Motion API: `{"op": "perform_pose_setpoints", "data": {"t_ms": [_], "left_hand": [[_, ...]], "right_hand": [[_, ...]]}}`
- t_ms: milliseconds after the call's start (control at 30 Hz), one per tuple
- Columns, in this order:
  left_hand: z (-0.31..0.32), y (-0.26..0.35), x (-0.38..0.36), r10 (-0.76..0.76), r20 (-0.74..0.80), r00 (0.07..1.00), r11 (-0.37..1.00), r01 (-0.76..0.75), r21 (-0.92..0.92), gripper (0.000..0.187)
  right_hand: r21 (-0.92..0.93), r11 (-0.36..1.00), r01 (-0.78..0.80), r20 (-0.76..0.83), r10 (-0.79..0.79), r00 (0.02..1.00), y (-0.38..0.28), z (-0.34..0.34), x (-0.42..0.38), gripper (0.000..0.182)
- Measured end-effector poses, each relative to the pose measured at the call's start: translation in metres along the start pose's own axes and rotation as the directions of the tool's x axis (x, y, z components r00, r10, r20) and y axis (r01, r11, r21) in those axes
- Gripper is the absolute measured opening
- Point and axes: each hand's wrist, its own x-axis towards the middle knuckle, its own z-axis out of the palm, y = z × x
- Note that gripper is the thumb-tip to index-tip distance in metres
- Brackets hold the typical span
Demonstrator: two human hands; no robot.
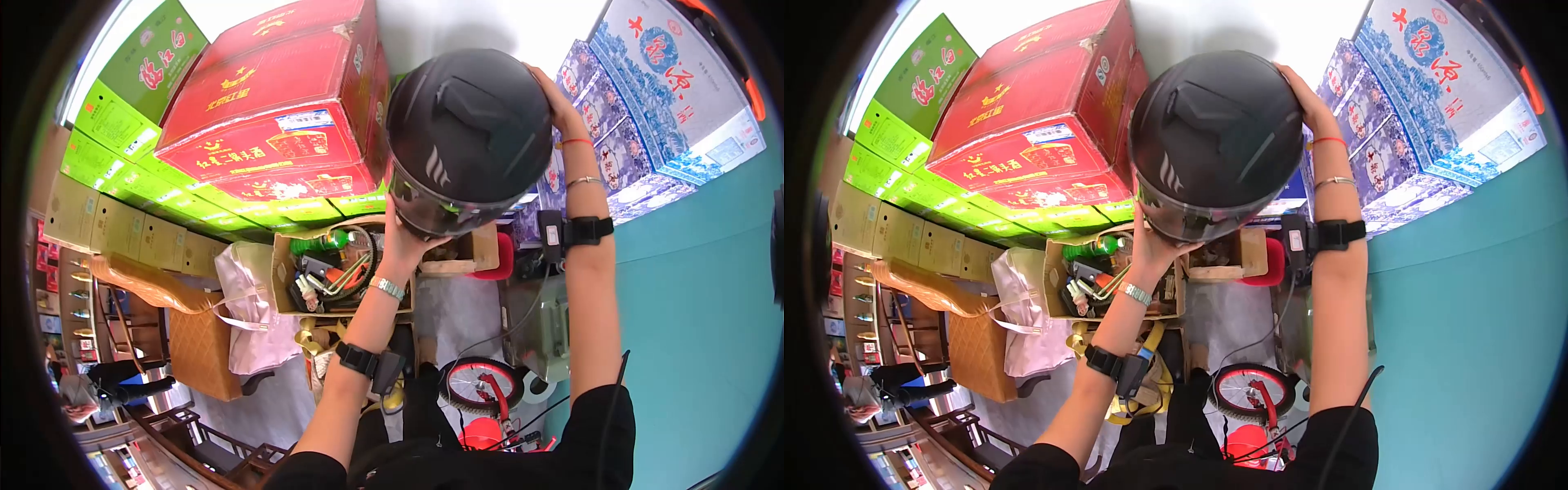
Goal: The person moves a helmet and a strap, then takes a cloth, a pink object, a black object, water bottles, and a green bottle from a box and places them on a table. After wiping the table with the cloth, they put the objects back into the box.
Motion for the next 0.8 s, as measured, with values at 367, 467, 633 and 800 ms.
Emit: {"op": "perform_pose_setpoints", "data": {"t_ms": [367, 467, 633, 800], "left_hand": [[0.007, -0.016, 0.04, 0.104, -0.013, 0.994, 0.988, -0.105, -0.117, 0.091], [0.01, -0.022, 0.049, 0.141, -0.02, 0.99, 0.977, -0.143, -0.161, 0.091], [0.026, -0.027, 0.057, 0.176, -0.078, 0.981, 0.967, -0.187, -0.173, 0.089], [0.035, -0.033, 0.07, 0.207, -0.113, 0.972, 0.957, -0.225, -0.183, 0.087]], "right_hand": [[-0.146, 0.989, 0.035, -0.035, -0.04, 0.999, -0.001, 0.011, 0.051, 0.064], [-0.114, 0.993, -0.037, -0.133, 0.022, 0.991, 0.011, -0.001, 0.089, 0.06], [-0.18, 0.984, -0.002, -0.122, -0.021, 0.992, 0.012, 0.006, 0.081, 0.053], [-0.082, 0.988, 0.131, -0.106, -0.14, 0.985, 0.026, 0.001, 0.066, 0.053]]}}
